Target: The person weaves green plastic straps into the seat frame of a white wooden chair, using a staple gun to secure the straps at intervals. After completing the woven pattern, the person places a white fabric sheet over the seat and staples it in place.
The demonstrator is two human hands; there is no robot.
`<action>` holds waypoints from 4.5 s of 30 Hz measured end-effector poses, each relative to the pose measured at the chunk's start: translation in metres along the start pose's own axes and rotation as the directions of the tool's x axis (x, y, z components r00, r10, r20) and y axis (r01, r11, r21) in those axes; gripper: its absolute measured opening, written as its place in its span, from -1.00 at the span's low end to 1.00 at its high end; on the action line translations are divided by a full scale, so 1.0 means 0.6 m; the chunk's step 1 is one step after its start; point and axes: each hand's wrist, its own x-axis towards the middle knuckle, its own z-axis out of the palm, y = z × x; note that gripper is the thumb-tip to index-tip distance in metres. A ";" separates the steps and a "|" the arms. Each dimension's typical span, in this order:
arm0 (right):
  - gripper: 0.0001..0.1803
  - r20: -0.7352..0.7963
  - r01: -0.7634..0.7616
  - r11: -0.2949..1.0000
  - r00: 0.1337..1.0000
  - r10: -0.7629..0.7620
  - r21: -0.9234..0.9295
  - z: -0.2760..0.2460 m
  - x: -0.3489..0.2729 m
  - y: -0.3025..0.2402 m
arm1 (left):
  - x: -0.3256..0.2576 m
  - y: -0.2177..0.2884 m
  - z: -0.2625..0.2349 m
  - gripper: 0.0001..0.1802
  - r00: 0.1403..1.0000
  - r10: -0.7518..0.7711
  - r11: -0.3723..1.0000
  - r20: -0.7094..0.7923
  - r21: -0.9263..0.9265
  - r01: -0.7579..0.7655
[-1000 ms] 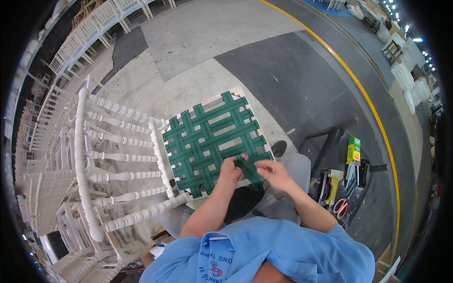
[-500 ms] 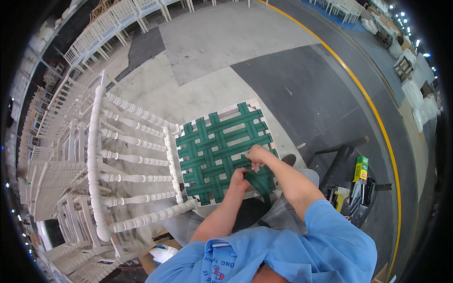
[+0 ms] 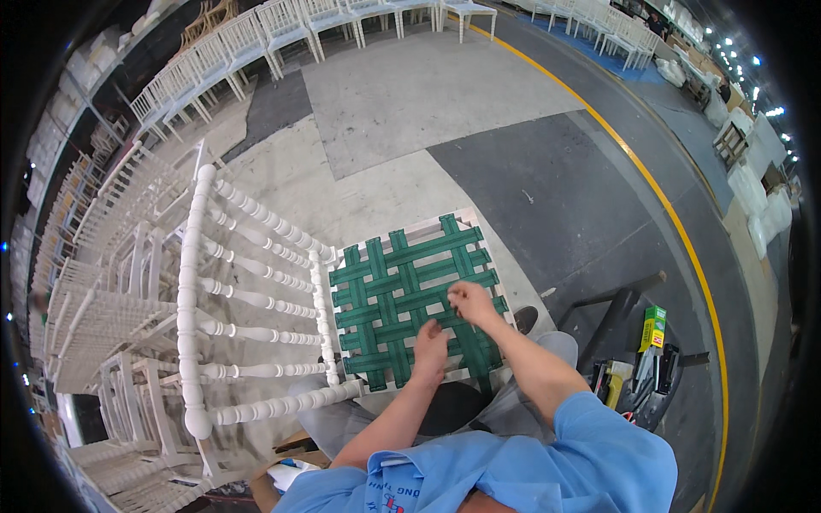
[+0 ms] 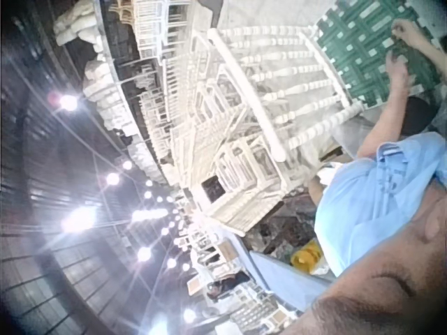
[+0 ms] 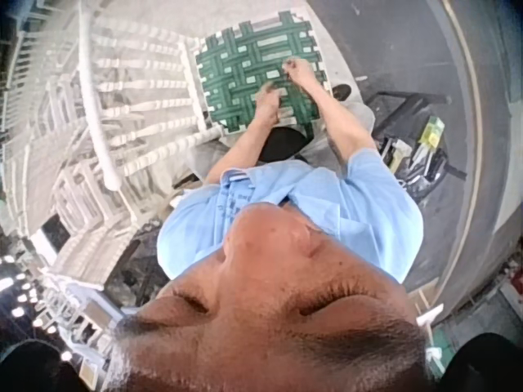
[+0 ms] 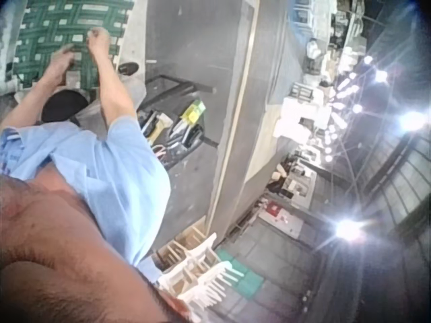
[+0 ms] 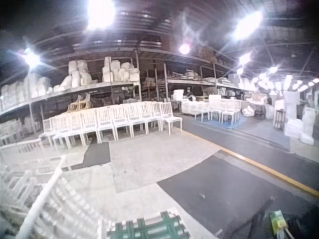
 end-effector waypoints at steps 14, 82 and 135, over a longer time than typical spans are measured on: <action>-0.84 0.142 0.002 0.947 0.989 0.047 -0.321 0.006 0.150 -0.037 | 0.184 0.092 0.035 -0.56 0.952 -0.196 0.633 0.234 -0.711 0.305; -0.88 -0.036 0.551 0.792 0.815 -0.579 -0.264 -0.041 0.161 -0.117 | 0.246 0.178 0.004 -0.79 0.647 0.732 0.545 0.212 0.389 -0.743; -0.47 -0.898 -0.859 0.467 0.358 0.255 -0.210 -0.367 -0.545 0.172 | 0.347 0.149 0.053 -0.36 0.798 0.502 0.053 0.332 0.910 -0.412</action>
